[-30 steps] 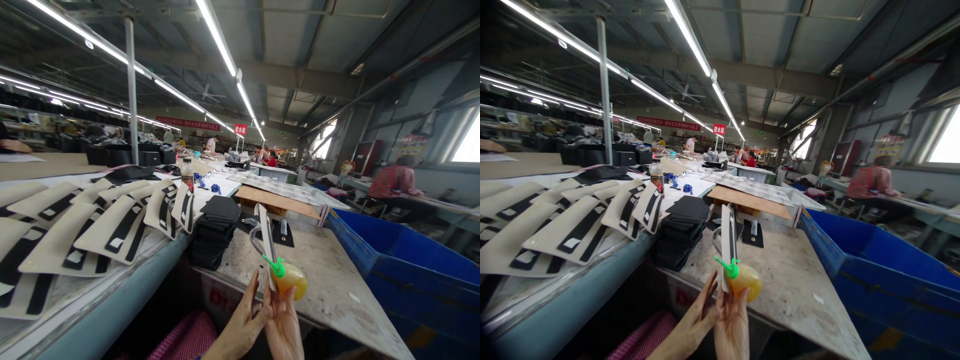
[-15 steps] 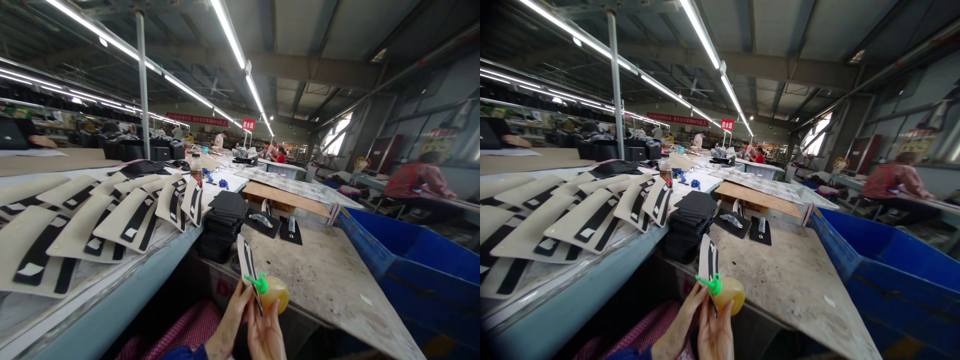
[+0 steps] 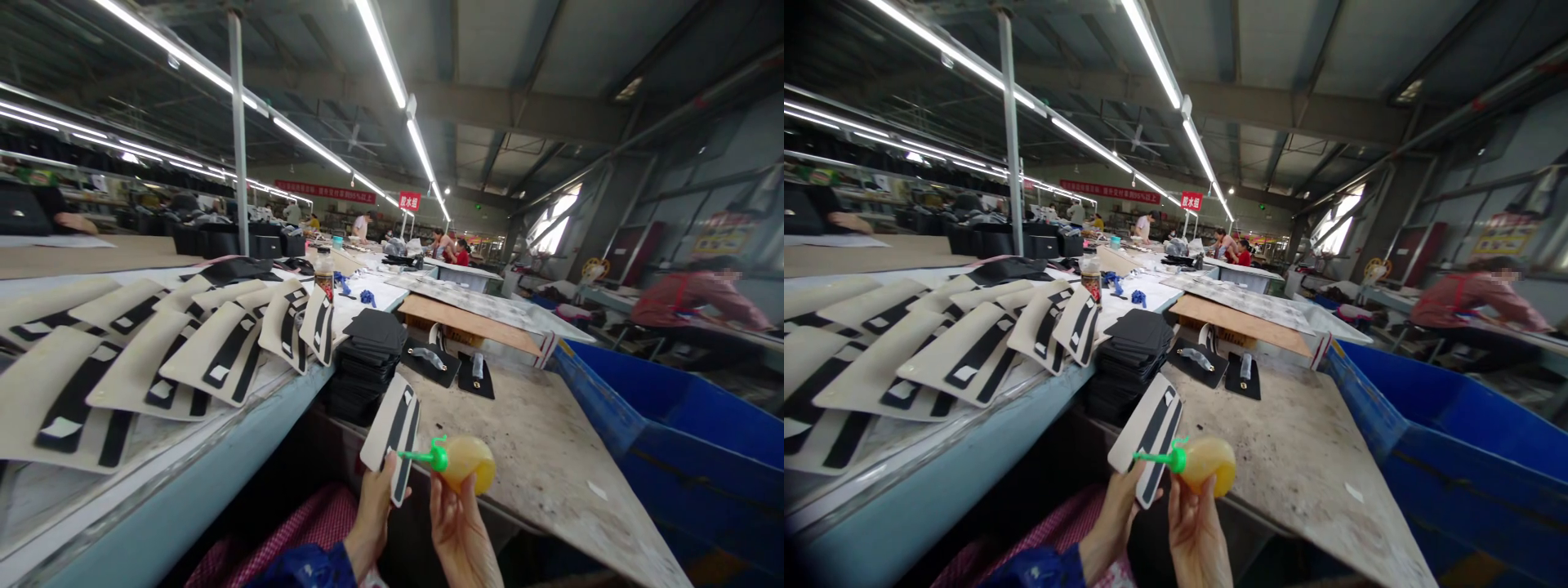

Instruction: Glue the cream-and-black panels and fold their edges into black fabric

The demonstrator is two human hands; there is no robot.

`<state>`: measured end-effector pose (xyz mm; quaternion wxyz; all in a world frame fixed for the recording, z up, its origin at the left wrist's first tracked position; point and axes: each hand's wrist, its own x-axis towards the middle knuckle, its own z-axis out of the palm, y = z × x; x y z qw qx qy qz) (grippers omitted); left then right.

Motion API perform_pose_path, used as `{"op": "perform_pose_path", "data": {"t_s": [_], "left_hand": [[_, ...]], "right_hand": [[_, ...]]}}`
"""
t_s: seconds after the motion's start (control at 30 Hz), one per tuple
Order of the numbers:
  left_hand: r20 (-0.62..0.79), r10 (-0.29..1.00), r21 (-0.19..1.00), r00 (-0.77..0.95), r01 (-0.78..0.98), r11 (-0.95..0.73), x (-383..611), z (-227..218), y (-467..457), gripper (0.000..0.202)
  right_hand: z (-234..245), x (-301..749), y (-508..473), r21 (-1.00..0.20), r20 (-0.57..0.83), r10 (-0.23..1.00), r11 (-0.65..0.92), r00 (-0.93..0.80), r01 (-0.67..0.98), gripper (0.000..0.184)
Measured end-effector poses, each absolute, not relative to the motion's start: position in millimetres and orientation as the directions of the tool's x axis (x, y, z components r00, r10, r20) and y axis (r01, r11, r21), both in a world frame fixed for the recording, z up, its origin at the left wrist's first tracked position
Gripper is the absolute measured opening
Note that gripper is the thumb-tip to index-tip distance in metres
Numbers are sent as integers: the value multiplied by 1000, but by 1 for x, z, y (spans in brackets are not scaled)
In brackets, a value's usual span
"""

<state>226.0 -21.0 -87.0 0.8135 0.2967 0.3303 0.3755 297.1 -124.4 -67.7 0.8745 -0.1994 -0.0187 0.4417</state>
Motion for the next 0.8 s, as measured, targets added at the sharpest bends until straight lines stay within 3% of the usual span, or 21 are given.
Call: {"op": "perform_pose_path", "data": {"t_s": [0.2, 0.33, 0.57, 0.8], "left_hand": [[-372, 759, 681, 534, -400, 614, 207, -66, -7, 16], [-394, 678, 609, 621, -376, 699, 191, -52, -15, 18], [-457, 526, 542, 717, -244, 804, 190, -57, -21, 28], [-378, 617, 585, 690, -339, 737, 195, -60, -24, 18]], "right_hand": [[-43, 308, -124, -419, -68, 658, 663, 750, -620, 46], [-28, 306, -118, -469, -10, 676, 648, 737, -601, 49], [-30, 299, -91, -565, 17, 744, 558, 668, -607, 36], [-11, 303, -88, -692, 77, 686, 559, 724, -456, 37]]}}
